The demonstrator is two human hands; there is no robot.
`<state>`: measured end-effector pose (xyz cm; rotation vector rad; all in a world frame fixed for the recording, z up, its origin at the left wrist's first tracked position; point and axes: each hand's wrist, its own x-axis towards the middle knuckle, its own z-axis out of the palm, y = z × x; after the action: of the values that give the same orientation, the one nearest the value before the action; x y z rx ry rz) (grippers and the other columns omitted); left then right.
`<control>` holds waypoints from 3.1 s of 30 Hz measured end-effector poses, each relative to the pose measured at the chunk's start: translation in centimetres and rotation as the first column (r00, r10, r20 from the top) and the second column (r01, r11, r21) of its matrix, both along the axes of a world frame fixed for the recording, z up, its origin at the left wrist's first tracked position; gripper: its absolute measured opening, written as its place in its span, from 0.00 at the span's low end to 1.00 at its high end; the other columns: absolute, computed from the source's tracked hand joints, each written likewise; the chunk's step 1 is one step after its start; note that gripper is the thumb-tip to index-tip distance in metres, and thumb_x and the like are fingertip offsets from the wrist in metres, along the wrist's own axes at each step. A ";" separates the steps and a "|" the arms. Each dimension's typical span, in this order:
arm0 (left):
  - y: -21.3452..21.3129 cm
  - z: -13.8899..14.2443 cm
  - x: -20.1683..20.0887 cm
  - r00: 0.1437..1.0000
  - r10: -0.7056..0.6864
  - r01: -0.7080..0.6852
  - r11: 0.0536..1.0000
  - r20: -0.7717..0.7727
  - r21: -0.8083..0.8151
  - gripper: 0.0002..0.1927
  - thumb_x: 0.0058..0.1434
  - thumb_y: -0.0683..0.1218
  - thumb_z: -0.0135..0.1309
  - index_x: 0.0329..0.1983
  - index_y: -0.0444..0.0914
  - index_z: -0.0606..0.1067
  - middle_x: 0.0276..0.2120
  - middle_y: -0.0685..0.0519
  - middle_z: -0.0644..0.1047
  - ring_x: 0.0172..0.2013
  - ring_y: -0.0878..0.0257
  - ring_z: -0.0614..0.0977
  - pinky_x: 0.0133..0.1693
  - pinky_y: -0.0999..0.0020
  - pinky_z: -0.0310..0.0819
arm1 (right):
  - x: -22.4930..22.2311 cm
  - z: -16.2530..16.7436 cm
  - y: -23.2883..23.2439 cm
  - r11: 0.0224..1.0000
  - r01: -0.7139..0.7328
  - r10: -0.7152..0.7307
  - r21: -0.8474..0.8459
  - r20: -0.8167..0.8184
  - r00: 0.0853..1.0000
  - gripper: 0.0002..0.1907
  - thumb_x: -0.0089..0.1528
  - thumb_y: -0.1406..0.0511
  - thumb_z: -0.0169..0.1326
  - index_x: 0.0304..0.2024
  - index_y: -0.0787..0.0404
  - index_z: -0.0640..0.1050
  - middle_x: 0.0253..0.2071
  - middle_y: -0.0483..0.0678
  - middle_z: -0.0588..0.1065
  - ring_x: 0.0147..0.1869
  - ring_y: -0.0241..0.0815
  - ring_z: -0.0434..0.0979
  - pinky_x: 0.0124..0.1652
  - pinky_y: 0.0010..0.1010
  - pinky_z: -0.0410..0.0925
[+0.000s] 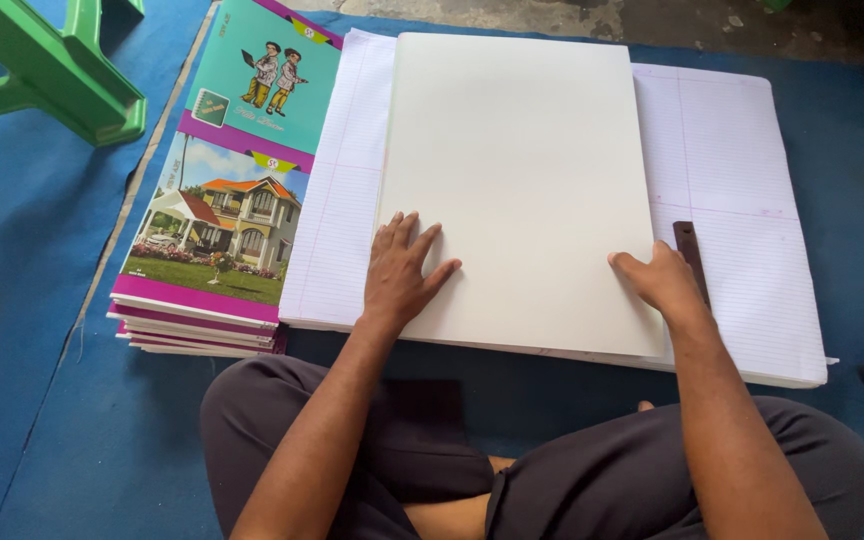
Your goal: The person sits on the floor and repeatedly folds a printed cover sheet over a stack of white pages, then uses a flat tool to press and smooth the fold along the spine. The person repeats this folding and pressing cycle multiple times on the same book.
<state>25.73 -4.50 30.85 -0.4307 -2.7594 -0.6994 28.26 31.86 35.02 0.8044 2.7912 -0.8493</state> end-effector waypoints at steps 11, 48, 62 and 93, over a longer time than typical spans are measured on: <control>0.1 -0.3 -0.1 1.000 0.007 -0.007 1.000 0.006 -0.023 0.34 0.62 0.68 0.54 0.64 0.46 0.74 0.69 0.42 0.64 0.72 0.45 0.57 0.70 0.48 0.47 | 0.1 0.6 0.7 0.990 -0.050 0.063 0.133 -0.097 0.993 0.40 0.55 0.51 0.65 0.61 0.73 0.74 0.55 0.69 0.75 0.56 0.61 0.78 0.55 0.48 0.70; 5.7 -0.1 -0.6 0.995 -0.096 0.094 0.993 0.024 0.077 0.25 0.63 0.49 0.54 0.63 0.41 0.74 0.68 0.38 0.66 0.71 0.45 0.60 0.71 0.48 0.46 | 3.4 11.3 2.9 0.836 -0.014 -0.227 -0.548 -0.370 0.901 0.24 0.63 0.69 0.53 0.62 0.62 0.76 0.50 0.56 0.80 0.49 0.41 0.81 0.49 0.26 0.73; 9.3 2.4 0.0 0.985 -0.152 0.145 0.986 0.079 0.085 0.20 0.56 0.45 0.59 0.53 0.40 0.79 0.62 0.37 0.69 0.66 0.44 0.65 0.65 0.47 0.55 | 3.8 12.3 -0.3 0.819 -0.283 0.010 -0.499 -0.480 0.877 0.43 0.61 0.46 0.53 0.72 0.60 0.64 0.68 0.62 0.68 0.74 0.57 0.64 0.67 0.49 0.59; 8.9 0.2 -8.4 0.728 -0.421 -0.167 0.656 0.541 0.736 0.53 0.50 0.83 0.38 0.52 0.36 0.81 0.47 0.40 0.80 0.44 0.53 0.82 0.43 0.51 0.76 | 0.5 3.6 -7.8 0.730 -0.513 0.674 0.451 -0.352 0.650 0.29 0.63 0.52 0.55 0.66 0.51 0.74 0.74 0.59 0.59 0.79 0.59 0.52 0.70 0.55 0.49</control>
<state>17.33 4.35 31.07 -0.2014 -2.6282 -2.3428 28.80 24.05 38.63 -0.4480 3.3353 -0.5297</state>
